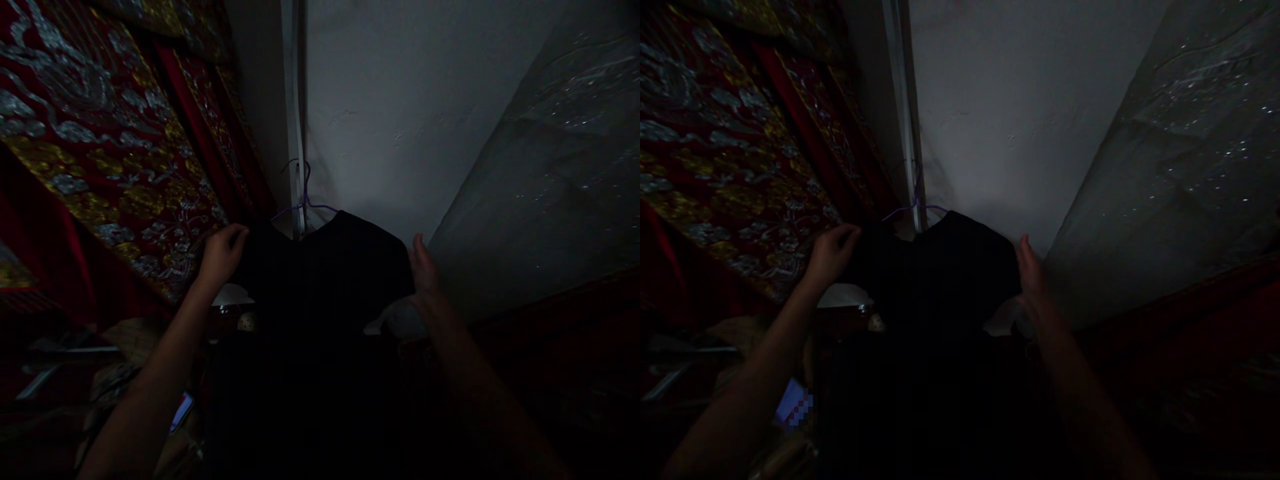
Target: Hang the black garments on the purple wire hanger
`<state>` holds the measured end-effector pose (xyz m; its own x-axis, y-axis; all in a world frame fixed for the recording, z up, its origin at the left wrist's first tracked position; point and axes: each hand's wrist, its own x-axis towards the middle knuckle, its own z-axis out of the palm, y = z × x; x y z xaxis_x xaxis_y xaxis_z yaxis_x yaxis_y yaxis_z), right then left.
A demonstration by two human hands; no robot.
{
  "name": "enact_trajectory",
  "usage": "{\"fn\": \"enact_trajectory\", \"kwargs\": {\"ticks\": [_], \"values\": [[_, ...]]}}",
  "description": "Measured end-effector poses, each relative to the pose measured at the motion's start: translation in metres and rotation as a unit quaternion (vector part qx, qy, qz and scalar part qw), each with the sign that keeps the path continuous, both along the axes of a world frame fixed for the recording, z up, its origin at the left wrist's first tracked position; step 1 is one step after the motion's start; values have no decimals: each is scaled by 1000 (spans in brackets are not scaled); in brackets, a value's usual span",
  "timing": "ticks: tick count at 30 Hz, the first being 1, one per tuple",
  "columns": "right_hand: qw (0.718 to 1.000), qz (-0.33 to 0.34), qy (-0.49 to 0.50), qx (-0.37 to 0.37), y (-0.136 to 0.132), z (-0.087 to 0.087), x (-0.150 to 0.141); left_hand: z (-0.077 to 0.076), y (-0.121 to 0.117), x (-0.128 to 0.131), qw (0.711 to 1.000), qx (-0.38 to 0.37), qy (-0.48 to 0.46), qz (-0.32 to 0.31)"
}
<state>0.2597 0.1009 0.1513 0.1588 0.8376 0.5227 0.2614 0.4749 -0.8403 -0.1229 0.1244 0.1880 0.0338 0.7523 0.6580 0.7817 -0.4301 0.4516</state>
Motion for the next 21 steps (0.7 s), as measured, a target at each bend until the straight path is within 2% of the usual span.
{"fn": "enact_trajectory", "kwargs": {"ticks": [4,6,8,10,12,13,14,15,17,18,19,20,21], "values": [[990,-34,110,-79,-1,18,4,9,-2,17,997,76,-13,2],[982,-62,162,-76,-6,27,3,18,-10,30,992,123,-29,-7],[975,-109,188,-52,-19,28,-2,28,-22,43,987,145,-62,-22],[969,-174,172,-23,-40,19,-15,35,-35,55,986,97,-116,-72],[976,-184,112,-2,-68,6,-33,38,-48,65,966,-15,-196,-165],[991,-117,56,13,-83,0,-44,38,-54,69,943,-80,-242,-213],[999,4,-18,32,-97,-4,-55,36,-59,71,914,-141,-288,-249],[981,158,-109,37,-108,-6,-65,35,-65,71,884,-196,-327,-269],[906,361,-217,26,-121,-4,-80,30,-78,65,839,-291,-371,-271],[877,416,-239,16,-122,-2,-85,28,-86,60,823,-336,-371,-268],[869,432,-241,5,-118,0,-88,26,-94,52,812,-381,-352,-268],[879,417,-231,-1,-112,1,-89,25,-102,44,803,-426,-316,-270],[900,377,-217,-1,-103,0,-89,26,-111,35,800,-463,-268,-271]]}}
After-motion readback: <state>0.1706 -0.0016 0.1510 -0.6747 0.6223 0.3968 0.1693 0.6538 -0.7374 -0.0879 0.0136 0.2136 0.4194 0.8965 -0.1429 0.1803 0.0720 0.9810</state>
